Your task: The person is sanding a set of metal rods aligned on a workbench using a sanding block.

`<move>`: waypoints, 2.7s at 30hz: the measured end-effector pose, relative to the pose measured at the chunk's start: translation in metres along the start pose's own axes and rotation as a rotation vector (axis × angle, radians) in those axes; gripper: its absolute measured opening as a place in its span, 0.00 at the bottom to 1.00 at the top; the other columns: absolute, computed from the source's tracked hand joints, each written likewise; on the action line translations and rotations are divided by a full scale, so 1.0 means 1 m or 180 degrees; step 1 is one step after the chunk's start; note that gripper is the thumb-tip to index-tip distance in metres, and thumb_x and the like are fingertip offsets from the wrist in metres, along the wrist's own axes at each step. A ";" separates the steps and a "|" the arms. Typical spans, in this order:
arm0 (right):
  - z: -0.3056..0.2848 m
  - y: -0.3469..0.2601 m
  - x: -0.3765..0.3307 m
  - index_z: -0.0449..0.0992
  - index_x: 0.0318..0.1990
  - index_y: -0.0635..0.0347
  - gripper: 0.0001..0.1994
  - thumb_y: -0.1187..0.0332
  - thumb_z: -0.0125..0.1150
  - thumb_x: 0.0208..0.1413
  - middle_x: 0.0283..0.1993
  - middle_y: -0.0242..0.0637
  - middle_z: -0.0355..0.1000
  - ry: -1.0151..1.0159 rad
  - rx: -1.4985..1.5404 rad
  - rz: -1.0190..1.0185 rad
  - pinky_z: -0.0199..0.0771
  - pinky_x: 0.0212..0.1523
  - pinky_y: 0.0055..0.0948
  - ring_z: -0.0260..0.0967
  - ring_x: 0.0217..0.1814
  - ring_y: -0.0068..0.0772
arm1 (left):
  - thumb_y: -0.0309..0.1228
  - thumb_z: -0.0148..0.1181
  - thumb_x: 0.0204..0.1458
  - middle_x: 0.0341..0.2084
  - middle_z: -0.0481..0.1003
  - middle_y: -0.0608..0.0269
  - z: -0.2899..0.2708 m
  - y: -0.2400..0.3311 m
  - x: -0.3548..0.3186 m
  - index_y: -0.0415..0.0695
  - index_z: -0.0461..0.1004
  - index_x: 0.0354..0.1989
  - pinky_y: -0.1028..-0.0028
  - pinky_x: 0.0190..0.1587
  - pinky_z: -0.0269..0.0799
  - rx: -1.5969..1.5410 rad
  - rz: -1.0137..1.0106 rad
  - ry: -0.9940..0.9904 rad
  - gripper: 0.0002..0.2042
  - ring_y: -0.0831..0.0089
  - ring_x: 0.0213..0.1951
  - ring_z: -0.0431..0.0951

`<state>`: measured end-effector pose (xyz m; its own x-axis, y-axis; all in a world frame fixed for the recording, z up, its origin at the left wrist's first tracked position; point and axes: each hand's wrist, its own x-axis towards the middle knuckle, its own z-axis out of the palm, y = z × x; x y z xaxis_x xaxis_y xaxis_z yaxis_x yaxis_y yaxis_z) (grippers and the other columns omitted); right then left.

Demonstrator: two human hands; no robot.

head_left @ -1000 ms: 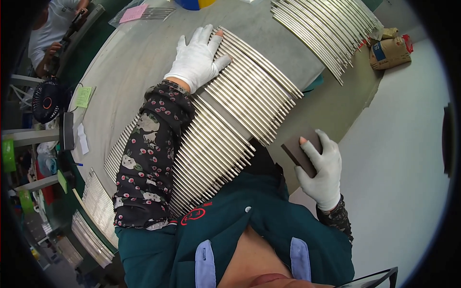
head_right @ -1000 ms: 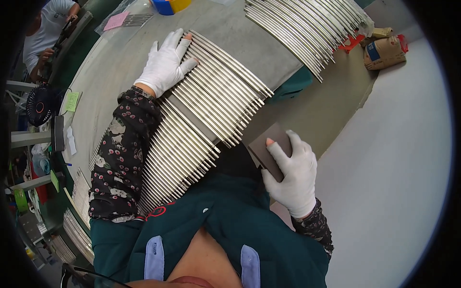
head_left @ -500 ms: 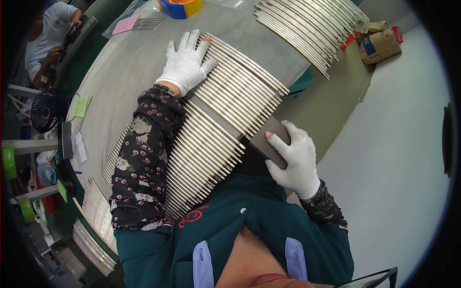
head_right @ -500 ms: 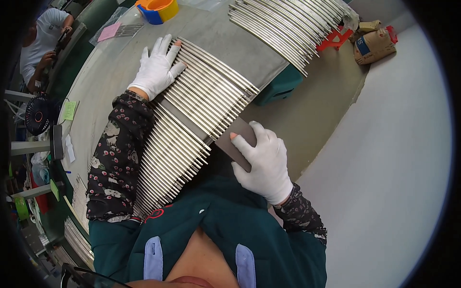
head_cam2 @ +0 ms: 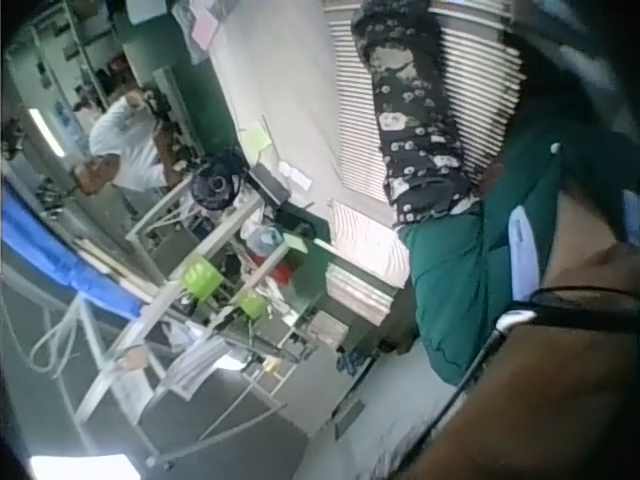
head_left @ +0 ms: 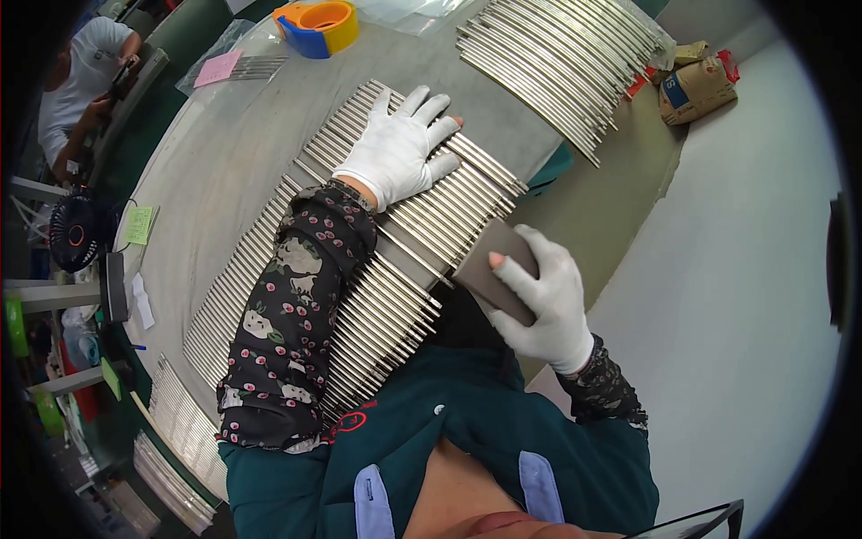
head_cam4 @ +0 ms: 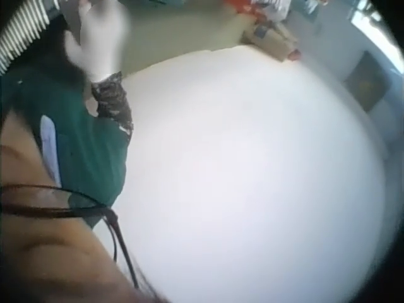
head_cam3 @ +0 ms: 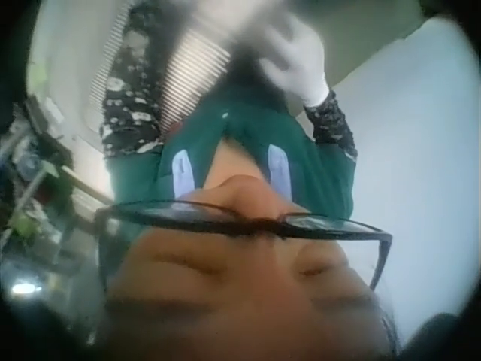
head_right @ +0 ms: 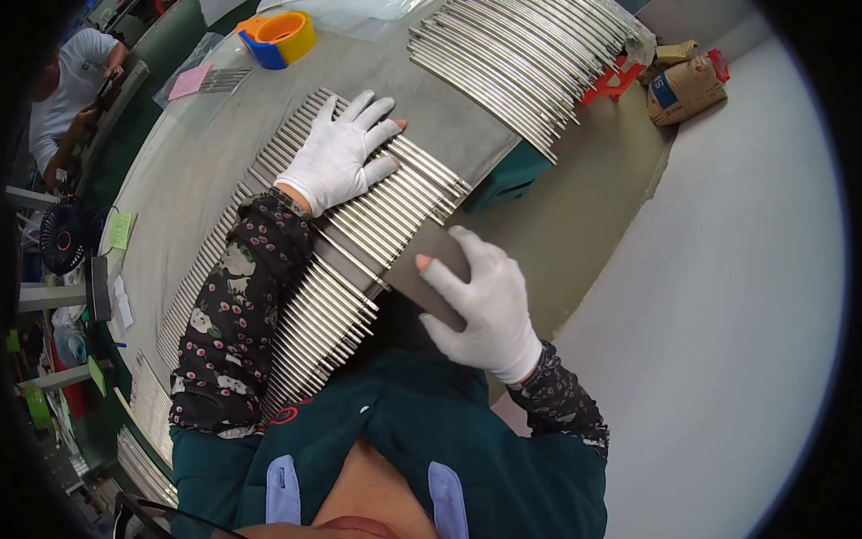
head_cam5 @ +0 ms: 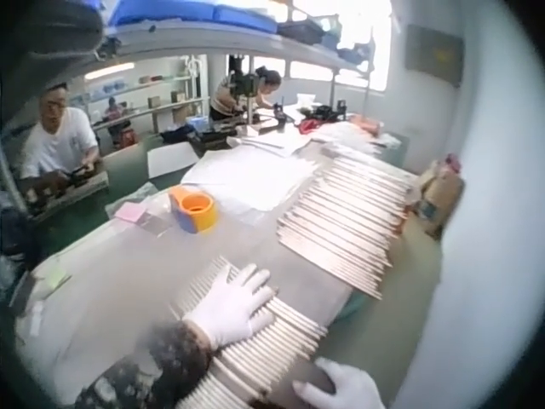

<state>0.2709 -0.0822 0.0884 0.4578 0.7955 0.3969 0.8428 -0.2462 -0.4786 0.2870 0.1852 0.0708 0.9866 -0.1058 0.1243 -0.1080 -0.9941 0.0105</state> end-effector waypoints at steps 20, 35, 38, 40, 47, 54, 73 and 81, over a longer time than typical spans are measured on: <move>-0.012 0.043 0.021 0.73 0.51 0.49 0.29 0.68 0.68 0.34 0.57 0.50 0.62 0.0443 -0.1054 0.0438 0.65 0.52 0.41 0.62 0.52 0.50 | 0.50 0.51 0.55 0.63 0.59 0.54 -0.003 -0.001 -0.006 0.44 0.67 0.57 0.48 0.66 0.43 -0.0298 0.0086 0.0028 0.27 0.56 0.67 0.53; 0.008 0.033 0.073 0.72 0.51 0.49 0.26 0.66 0.67 0.38 0.54 0.51 0.62 -0.0045 -0.1353 0.0080 0.67 0.41 0.39 0.64 0.48 0.47 | 0.59 0.48 0.51 0.63 0.57 0.51 0.008 -0.010 0.003 0.49 0.63 0.62 0.44 0.65 0.40 0.0130 -0.1037 0.0245 0.35 0.56 0.66 0.50; -0.001 0.041 0.065 0.73 0.51 0.49 0.26 0.66 0.66 0.39 0.54 0.50 0.62 -0.0048 -0.1297 -0.0136 0.68 0.40 0.39 0.65 0.46 0.48 | 0.59 0.48 0.52 0.64 0.55 0.48 0.004 -0.009 0.002 0.48 0.61 0.63 0.44 0.65 0.41 0.0086 -0.1084 0.0057 0.35 0.52 0.67 0.49; -0.015 0.046 0.044 0.73 0.51 0.49 0.25 0.66 0.65 0.39 0.53 0.50 0.63 -0.0262 -0.1311 -0.0015 0.68 0.41 0.39 0.65 0.46 0.47 | 0.59 0.48 0.52 0.64 0.55 0.48 0.000 -0.008 0.003 0.48 0.61 0.63 0.44 0.65 0.41 -0.0002 -0.1127 -0.0036 0.35 0.52 0.67 0.49; 0.003 0.044 0.070 0.72 0.51 0.50 0.26 0.66 0.66 0.38 0.52 0.51 0.63 -0.0063 -0.1349 -0.0177 0.70 0.40 0.40 0.65 0.47 0.49 | 0.58 0.48 0.51 0.63 0.57 0.51 0.005 -0.010 0.002 0.48 0.62 0.63 0.45 0.65 0.40 0.0127 -0.1076 0.0107 0.35 0.55 0.66 0.50; 0.012 0.037 0.086 0.73 0.50 0.52 0.24 0.67 0.64 0.40 0.52 0.52 0.63 -0.0027 -0.1258 -0.0101 0.69 0.39 0.42 0.66 0.44 0.48 | 0.59 0.48 0.51 0.62 0.58 0.50 0.003 -0.010 0.003 0.48 0.63 0.62 0.45 0.65 0.40 0.0132 -0.1060 0.0134 0.34 0.56 0.67 0.50; -0.016 0.030 0.006 0.74 0.49 0.48 0.28 0.67 0.69 0.32 0.56 0.49 0.62 -0.0413 -0.0947 0.0384 0.66 0.47 0.41 0.62 0.52 0.50 | 0.59 0.46 0.52 0.63 0.56 0.50 0.005 -0.011 -0.009 0.49 0.61 0.63 0.45 0.65 0.40 0.0089 -0.1064 0.0114 0.35 0.54 0.67 0.49; -0.015 0.020 -0.014 0.73 0.50 0.48 0.29 0.69 0.69 0.32 0.58 0.50 0.61 -0.0330 -0.0895 0.0411 0.65 0.51 0.42 0.62 0.53 0.50 | 0.56 0.48 0.54 0.65 0.52 0.47 0.002 -0.009 -0.022 0.48 0.57 0.65 0.46 0.66 0.40 0.0078 -0.1028 0.0156 0.34 0.51 0.68 0.48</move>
<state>0.2855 -0.1069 0.0850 0.5468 0.7965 0.2582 0.8315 -0.4804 -0.2790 0.2665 0.1966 0.0656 0.9623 0.2157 0.1660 0.2131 -0.9765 0.0335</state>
